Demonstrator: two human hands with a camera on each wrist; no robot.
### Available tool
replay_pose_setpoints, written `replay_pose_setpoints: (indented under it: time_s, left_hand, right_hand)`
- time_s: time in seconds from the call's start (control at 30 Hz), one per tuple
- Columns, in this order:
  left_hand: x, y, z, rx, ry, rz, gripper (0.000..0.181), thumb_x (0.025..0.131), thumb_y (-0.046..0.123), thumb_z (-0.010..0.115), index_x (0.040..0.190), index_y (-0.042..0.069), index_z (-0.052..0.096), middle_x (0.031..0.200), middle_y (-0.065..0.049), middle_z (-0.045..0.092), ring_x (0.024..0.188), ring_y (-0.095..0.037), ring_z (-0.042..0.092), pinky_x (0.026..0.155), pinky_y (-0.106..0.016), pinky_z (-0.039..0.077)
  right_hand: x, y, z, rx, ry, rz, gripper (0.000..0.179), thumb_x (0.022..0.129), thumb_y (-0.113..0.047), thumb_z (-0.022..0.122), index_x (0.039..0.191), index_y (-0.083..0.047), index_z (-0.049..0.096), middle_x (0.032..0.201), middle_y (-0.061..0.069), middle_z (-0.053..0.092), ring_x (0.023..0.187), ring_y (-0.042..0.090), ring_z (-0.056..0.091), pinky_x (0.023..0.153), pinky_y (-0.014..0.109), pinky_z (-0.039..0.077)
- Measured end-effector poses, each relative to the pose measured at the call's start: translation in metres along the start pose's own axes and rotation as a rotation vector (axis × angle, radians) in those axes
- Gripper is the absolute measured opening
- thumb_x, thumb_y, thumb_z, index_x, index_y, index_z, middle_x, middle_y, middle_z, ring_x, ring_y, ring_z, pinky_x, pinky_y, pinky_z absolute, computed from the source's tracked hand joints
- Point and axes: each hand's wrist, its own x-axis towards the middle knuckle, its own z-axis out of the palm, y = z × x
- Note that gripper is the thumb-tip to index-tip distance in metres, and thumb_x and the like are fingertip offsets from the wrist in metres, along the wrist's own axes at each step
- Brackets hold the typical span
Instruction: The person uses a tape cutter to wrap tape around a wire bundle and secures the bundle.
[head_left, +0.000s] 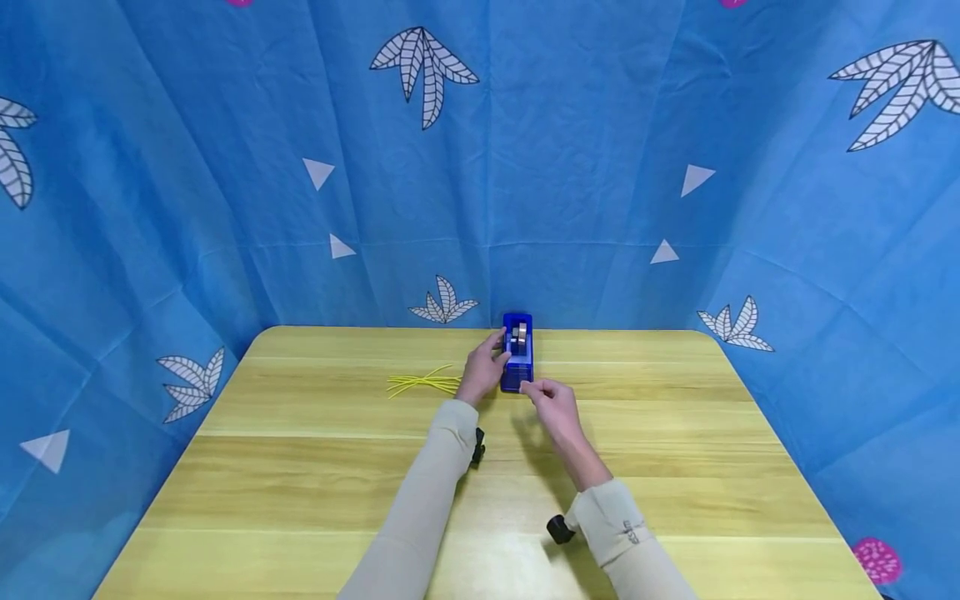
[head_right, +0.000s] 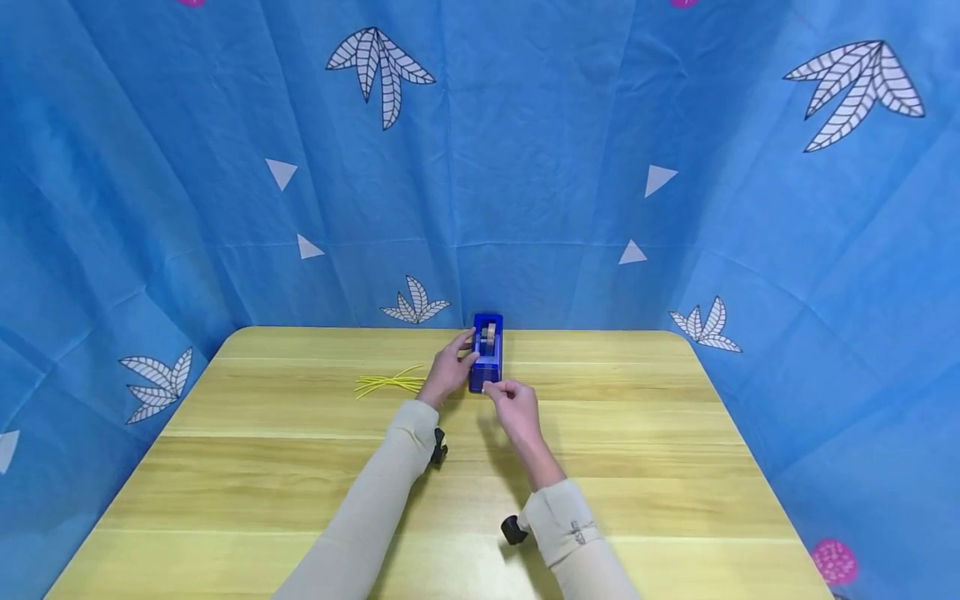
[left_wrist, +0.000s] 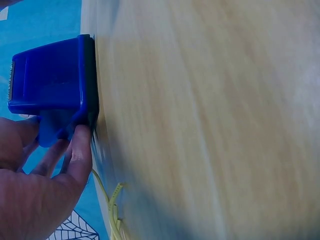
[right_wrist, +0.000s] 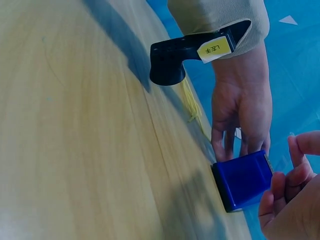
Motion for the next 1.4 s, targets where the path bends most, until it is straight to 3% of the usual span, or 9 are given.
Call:
replay_pose_setpoints:
  time_s: [0.2, 0.5, 0.73, 1.17, 1.4]
  left_hand:
    - [-0.002, 0.002, -0.001, -0.003, -0.007, -0.001, 0.054, 0.108, 0.016, 0.055, 0.159, 0.021, 0.041, 0.148, -0.022, 0.057, 0.131, -0.039, 0.061, 0.111, -0.05, 0.049]
    - [-0.001, 0.001, -0.002, -0.007, -0.004, -0.005, 0.055, 0.108, 0.016, 0.056, 0.16, 0.023, 0.041, 0.148, -0.021, 0.058, 0.129, -0.039, 0.062, 0.112, -0.049, 0.049]
    - [-0.002, 0.001, -0.002, -0.019, -0.005, -0.004, 0.054, 0.108, 0.015, 0.055, 0.16, 0.022, 0.041, 0.15, -0.021, 0.056, 0.132, -0.039, 0.06, 0.113, -0.051, 0.048]
    - [-0.004, 0.003, -0.003, -0.008, -0.012, -0.005, 0.055, 0.108, 0.017, 0.055, 0.161, 0.022, 0.039, 0.154, -0.019, 0.052, 0.136, -0.038, 0.057, 0.114, -0.05, 0.047]
    - [-0.004, 0.003, -0.002, 0.001, -0.021, 0.001, 0.055, 0.109, 0.018, 0.054, 0.161, 0.023, 0.038, 0.156, -0.018, 0.051, 0.137, -0.036, 0.056, 0.114, -0.049, 0.047]
  right_hand:
    - [-0.008, 0.002, -0.001, -0.005, -0.004, 0.009, 0.031, 0.1, -0.025, 0.066, 0.107, 0.005, 0.073, 0.105, 0.007, 0.069, 0.096, 0.019, 0.053, 0.082, 0.03, 0.042]
    - [-0.017, 0.006, 0.003, 0.01, -0.014, -0.01, 0.027, 0.099, -0.021, 0.067, 0.104, 0.005, 0.073, 0.101, 0.012, 0.067, 0.091, 0.017, 0.052, 0.081, 0.03, 0.042]
    - [-0.024, 0.008, 0.0, 0.018, -0.004, -0.01, 0.024, 0.098, -0.021, 0.068, 0.1, 0.003, 0.074, 0.094, 0.006, 0.065, 0.089, 0.016, 0.051, 0.08, 0.03, 0.042]
    - [-0.042, 0.01, -0.002, 0.03, -0.029, 0.002, 0.025, 0.1, -0.022, 0.066, 0.102, 0.002, 0.074, 0.099, 0.004, 0.066, 0.096, 0.018, 0.054, 0.087, 0.032, 0.044]
    - [-0.049, 0.013, -0.001, 0.026, -0.03, 0.007, 0.029, 0.1, -0.022, 0.066, 0.105, 0.006, 0.072, 0.1, 0.014, 0.066, 0.092, 0.018, 0.053, 0.083, 0.031, 0.044]
